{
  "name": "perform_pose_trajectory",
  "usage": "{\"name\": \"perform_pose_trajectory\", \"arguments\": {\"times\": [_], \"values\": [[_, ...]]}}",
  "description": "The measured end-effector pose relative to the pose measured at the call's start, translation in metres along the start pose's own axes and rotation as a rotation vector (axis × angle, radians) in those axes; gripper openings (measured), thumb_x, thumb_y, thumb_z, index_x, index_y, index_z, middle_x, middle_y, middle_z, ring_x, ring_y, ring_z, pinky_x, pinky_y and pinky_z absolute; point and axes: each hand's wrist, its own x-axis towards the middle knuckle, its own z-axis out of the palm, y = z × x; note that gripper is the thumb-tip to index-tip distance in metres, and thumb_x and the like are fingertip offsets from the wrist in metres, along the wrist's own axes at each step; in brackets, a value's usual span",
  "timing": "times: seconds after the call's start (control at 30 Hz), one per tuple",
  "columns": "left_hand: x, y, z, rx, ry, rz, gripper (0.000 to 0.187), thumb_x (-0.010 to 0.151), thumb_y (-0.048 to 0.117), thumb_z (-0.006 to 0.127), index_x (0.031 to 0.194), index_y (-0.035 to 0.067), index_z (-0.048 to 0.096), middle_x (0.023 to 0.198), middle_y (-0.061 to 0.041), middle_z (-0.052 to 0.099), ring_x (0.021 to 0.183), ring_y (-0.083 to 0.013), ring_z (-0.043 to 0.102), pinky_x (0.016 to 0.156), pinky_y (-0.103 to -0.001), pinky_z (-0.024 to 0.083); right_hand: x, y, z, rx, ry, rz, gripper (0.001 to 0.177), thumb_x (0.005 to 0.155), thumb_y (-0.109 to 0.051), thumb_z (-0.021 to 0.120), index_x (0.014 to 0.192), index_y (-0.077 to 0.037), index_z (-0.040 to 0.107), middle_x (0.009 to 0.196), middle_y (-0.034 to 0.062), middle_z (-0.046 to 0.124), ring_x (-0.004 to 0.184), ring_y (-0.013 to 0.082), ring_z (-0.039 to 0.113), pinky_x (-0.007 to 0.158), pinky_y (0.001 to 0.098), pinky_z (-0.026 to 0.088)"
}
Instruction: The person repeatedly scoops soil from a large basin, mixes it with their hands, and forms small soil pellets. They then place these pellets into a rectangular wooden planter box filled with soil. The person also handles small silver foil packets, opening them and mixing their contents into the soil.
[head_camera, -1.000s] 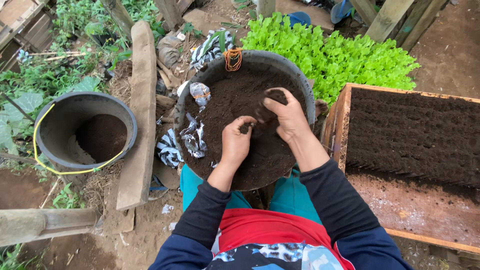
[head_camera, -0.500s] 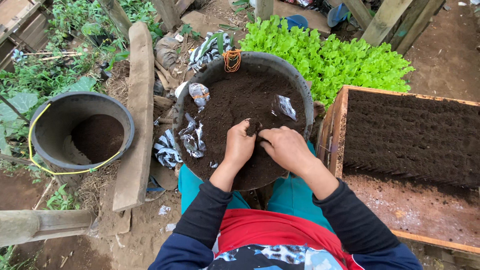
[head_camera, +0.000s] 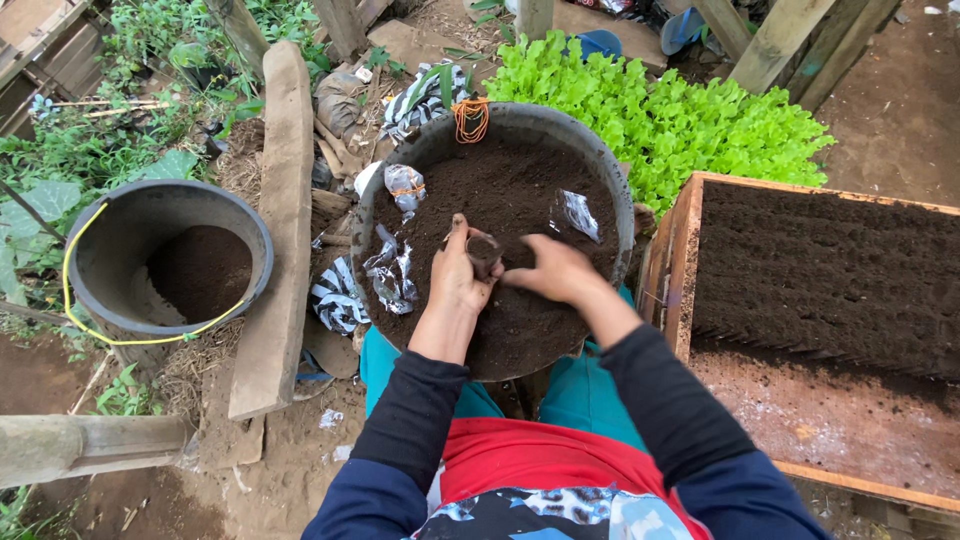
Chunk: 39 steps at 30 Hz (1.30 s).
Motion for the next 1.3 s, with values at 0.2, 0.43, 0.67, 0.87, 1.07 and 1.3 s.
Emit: {"name": "perform_pose_trajectory", "arguments": {"times": [0.2,0.43,0.67,0.87,1.07,1.3], "values": [[-0.009,-0.003,0.005,0.098,-0.005,0.133,0.032,0.089,0.031,0.062,0.075,0.002,0.058,0.05,-0.008,0.046,0.033,-0.0159,0.046,0.024,-0.024,0.035,0.058,0.047,0.069,0.798,0.258,0.058,0.048,0.059,-0.003,0.066,0.108,-0.008,0.065,0.08,0.0093,0.06,0.073,0.0222,0.061,0.058,0.0309,0.05],[0.023,-0.024,-0.005,-0.004,0.099,-0.257,0.059,0.093,0.058,0.033,0.072,0.007,0.054,0.064,-0.016,0.057,0.055,-0.0334,0.055,0.042,-0.043,0.043,0.012,-0.029,-0.019,1.515,0.538,-0.166,0.032,0.067,0.003,0.075,0.097,-0.005,0.066,0.078,0.0092,0.065,0.073,0.0211,0.066,0.06,0.0321,0.057],[-0.002,-0.014,0.021,-0.164,0.067,-0.381,0.063,0.089,0.067,0.034,0.116,0.01,0.044,0.117,-0.014,0.047,0.109,-0.0353,0.04,0.088,-0.053,0.03,-0.012,-0.05,-0.015,1.097,0.717,-0.311,0.032,0.068,0.004,0.064,0.097,-0.008,0.059,0.082,0.0046,0.062,0.081,0.013,0.06,0.073,0.0277,0.051],[0.007,-0.025,0.022,-0.179,0.244,-0.186,0.063,0.088,0.054,0.054,0.122,0.001,0.046,0.12,-0.026,0.052,0.109,-0.0406,0.055,0.09,-0.058,0.045,-0.036,-0.037,-0.006,0.822,0.623,-0.164,0.037,0.07,-0.016,0.073,0.101,-0.01,0.054,0.096,0.0073,0.061,0.097,0.019,0.058,0.089,0.0343,0.047],[0.016,-0.043,0.018,0.051,0.082,-0.057,0.056,0.094,0.05,0.037,0.079,0.003,0.064,0.072,-0.014,0.056,0.062,-0.0244,0.056,0.053,-0.033,0.049,-0.024,0.042,-0.005,0.657,0.576,-0.152,0.03,0.063,-0.01,0.076,0.091,-0.012,0.064,0.067,0.0004,0.063,0.067,0.0086,0.059,0.061,0.0231,0.048],[-0.048,-0.032,0.041,0.751,0.0,0.568,0.018,0.082,0.001,0.057,0.097,-0.004,0.066,0.076,-0.021,0.062,0.065,-0.027,0.064,0.058,-0.038,0.056,-0.116,0.2,-0.085,0.633,0.984,0.081,0.022,0.07,-0.006,0.073,0.091,-0.011,0.065,0.069,0.003,0.064,0.062,0.004,0.057,0.056,0.0181,0.046]]}}
